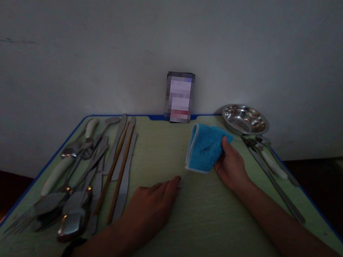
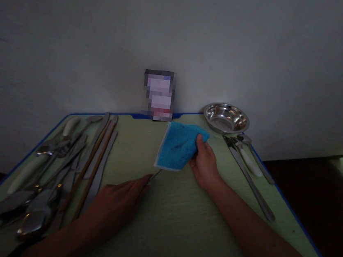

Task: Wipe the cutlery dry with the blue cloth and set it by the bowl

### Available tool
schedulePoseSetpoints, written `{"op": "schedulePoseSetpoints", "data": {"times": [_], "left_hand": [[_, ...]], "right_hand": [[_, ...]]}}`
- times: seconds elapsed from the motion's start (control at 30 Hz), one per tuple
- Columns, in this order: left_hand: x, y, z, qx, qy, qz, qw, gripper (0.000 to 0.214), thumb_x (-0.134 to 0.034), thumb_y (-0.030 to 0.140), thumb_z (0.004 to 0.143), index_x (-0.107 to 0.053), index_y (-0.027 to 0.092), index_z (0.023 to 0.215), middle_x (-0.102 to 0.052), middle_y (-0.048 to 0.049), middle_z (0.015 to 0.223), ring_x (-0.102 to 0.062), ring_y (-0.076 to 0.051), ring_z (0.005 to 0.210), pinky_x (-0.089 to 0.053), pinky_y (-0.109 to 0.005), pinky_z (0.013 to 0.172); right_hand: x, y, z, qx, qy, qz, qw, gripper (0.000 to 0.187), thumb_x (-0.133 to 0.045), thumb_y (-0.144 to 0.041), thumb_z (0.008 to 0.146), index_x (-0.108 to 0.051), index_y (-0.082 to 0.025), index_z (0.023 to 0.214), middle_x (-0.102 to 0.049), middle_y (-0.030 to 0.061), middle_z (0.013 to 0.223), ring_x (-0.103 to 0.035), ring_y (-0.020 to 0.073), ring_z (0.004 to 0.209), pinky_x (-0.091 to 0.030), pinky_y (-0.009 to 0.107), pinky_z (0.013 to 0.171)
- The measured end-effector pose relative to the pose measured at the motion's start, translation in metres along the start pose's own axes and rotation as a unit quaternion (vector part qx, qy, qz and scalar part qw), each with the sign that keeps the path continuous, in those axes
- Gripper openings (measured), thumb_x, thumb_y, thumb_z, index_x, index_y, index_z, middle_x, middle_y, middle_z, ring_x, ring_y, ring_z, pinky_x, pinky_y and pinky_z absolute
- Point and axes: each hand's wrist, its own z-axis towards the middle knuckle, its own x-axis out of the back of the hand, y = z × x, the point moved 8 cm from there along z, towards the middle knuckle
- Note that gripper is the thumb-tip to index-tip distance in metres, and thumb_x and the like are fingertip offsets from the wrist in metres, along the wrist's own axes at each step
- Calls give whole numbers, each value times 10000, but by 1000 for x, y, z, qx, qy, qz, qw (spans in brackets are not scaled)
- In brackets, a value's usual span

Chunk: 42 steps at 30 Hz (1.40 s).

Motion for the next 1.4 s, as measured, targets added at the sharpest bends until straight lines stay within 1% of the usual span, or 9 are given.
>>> {"op": "schedulePoseSetpoints", "data": {"times": [0.23, 0.4, 0.53, 0.63, 0.8, 0.9, 1.03, 1.13, 1.4], "left_hand": [[6, -4, 4, 4, 1, -96, 995, 322, -236, 266, 926, -462, 173, 1135, -703, -55, 784, -667, -195, 635, -516, -336, 601], [6, -1, 3, -4, 5, -81, 997, 285, -243, 246, 908, -470, 158, 1056, -687, -54, 712, -642, -179, 566, -490, -296, 546], [5, 5, 0, -39, -8, -66, 997, 180, -371, 208, 799, -469, 145, 937, -666, -81, 706, -635, -216, 602, -488, -323, 552], [4, 9, -1, -61, -25, -66, 996, 177, -401, 181, 738, -463, 144, 900, -648, -90, 707, -625, -230, 620, -488, -340, 565], [3, 10, 2, -59, -37, -38, 997, 232, -321, 97, 761, -466, 135, 938, -637, -81, 681, -606, -214, 581, -477, -331, 526], [1, 11, 1, -63, -31, -19, 997, 231, -289, 101, 809, -468, 127, 952, -648, -93, 710, -608, -216, 593, -471, -327, 513], [-1, 11, 0, -52, -16, -10, 998, 362, -288, 115, 845, -335, 89, 1203, -668, -103, 787, -627, -216, 639, -482, -331, 541], [-2, 10, -1, -47, -11, -2, 999, 437, -313, 124, 846, -265, 104, 1279, -673, -112, 858, -639, -218, 691, -492, -338, 576], [-2, 11, -3, -55, 9, 7, 998, 436, -314, 122, 851, -280, 79, 1283, -676, -112, 852, -643, -227, 685, -510, -363, 568]], "right_hand": [[-6, 3, 1, -24, -45, -16, 999, 178, -597, -341, 744, -603, -210, 864, -688, -1, 848, -619, 152, 897, -499, 316, 819], [-20, 4, -11, 6, -128, -134, 983, 243, -632, -338, 708, -609, -217, 916, -683, -2, 917, -620, 153, 880, -468, 324, 852], [-33, 10, -29, 1, -179, -205, 962, 245, -642, -304, 694, -615, -215, 920, -677, 11, 953, -623, 161, 851, -480, 324, 805], [-38, 16, -36, -28, -196, -192, 961, 212, -637, -289, 699, -625, -207, 894, -684, 14, 926, -625, 163, 840, -478, 321, 795], [-29, 21, -32, -48, -143, -129, 980, 202, -614, -321, 718, -636, -212, 886, -690, 6, 881, -630, 156, 825, -446, 330, 854], [-17, 21, -24, -62, -81, -105, 989, 202, -629, -343, 693, -637, -213, 848, -689, -9, 801, -633, 159, 743, -478, 334, 783], [-7, 16, -13, -68, -17, -63, 996, 168, -626, -319, 688, -624, -200, 807, -671, -24, 689, -625, 156, 672, -509, 321, 701], [-4, 7, -5, -50, 5, -37, 998, 126, -597, -263, 709, -620, -185, 804, -680, -17, 713, -633, 151, 697, -516, 307, 718], [7, 0, 7, -30, 32, 10, 999, 109, -557, -217, 740, -610, -185, 828, -684, -23, 744, -634, 132, 691, -531, 281, 703]]}}
